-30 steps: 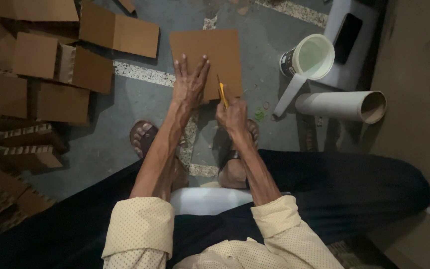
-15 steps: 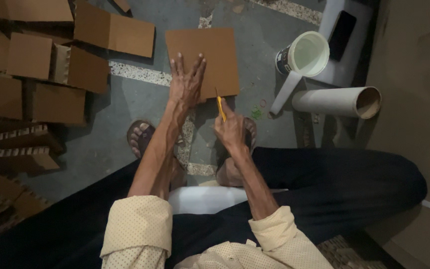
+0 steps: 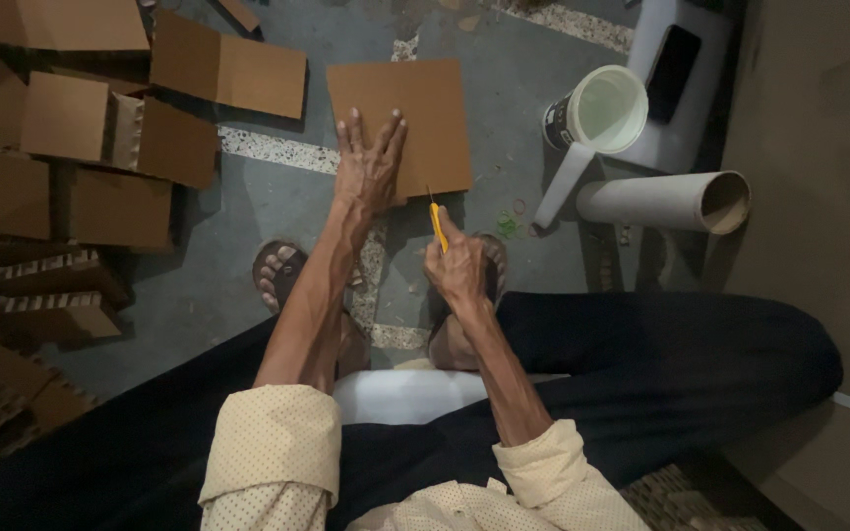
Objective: The person sits on the floor and uses a yellow utility knife to cut a piece of cardboard into smaller rectangular sections. They repeatedly score the cardboard, tear it apart by hand, and place the cut pieces into a growing pile on the floor.
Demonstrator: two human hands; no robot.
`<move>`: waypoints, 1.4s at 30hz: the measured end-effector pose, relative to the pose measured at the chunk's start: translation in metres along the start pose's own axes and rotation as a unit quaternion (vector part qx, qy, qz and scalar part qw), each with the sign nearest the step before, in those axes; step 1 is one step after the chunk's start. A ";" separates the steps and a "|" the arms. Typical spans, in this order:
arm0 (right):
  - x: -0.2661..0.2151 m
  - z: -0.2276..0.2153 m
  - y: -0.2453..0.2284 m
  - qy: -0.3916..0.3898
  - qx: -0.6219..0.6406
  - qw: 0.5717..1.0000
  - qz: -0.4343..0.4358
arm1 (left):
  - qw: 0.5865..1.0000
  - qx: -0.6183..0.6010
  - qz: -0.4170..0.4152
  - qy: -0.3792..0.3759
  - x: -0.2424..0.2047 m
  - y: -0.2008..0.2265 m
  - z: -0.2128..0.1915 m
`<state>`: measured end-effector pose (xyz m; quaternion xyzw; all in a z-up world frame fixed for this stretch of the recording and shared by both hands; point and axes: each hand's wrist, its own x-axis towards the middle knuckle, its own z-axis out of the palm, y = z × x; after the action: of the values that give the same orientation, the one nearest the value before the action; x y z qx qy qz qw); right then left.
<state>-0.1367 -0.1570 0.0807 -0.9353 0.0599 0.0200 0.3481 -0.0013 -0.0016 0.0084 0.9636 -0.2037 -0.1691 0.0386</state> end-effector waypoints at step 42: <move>0.183 0.050 0.019 0.050 -0.003 0.995 -0.091 | 1.000 0.010 0.005 -0.019 0.001 0.000 0.000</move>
<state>0.0428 -0.1564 0.0165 -0.9377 -0.0082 -0.0581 0.3425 -0.0008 -0.0017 0.0078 0.9593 -0.2114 -0.1853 0.0256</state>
